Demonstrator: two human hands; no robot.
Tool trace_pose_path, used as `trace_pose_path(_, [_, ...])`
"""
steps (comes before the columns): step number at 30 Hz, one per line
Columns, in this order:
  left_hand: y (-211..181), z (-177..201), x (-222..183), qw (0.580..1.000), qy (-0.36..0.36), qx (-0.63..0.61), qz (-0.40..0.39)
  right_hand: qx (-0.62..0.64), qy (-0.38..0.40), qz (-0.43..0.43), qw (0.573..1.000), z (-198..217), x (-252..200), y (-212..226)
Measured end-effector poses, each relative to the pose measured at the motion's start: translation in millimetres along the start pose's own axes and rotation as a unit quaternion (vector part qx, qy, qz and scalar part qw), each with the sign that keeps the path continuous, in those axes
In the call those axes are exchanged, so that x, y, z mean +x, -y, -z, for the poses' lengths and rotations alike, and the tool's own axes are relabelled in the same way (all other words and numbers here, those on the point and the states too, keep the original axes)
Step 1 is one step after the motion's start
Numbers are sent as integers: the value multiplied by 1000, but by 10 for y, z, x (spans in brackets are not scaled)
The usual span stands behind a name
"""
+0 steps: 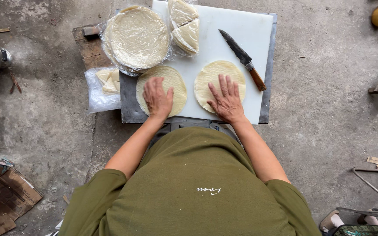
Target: The person peels thin layers of dough, stacks them on a cutting board, and uses a knife to cut the round sheets into quarters.
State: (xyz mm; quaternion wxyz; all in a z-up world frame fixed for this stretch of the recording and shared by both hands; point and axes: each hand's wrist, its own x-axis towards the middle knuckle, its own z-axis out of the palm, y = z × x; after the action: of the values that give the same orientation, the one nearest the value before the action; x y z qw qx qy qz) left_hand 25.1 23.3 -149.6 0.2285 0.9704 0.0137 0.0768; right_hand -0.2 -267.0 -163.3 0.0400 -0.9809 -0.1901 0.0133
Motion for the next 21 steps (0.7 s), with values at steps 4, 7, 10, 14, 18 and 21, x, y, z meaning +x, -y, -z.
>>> trace_pose_path(4, [450, 138, -73, 993, -61, 37, 92, 23, 50, 22, 998, 38, -14, 59])
trace_pose_path(7, [596, 138, 8, 992, -1, -37, 123, 41, 40, 19, 998, 153, 5, 80])
trace_pose_path(10, [695, 141, 159, 966, 118, -78, 217, 116, -44, 21, 992, 327, 79, 204])
trace_pose_path(14, [758, 193, 157, 967, 85, -154, 183, 248, -25, 15, 968, 634, 308, 513])
trace_pose_path(18, [816, 221, 73, 958, 91, -234, 136, 386, 119, -48, 913, 834, 584, 817])
trace_pose_path(21, [873, 140, 100, 984, 15, -177, 15, 341, 127, -44, 930, 768, 753, 945])
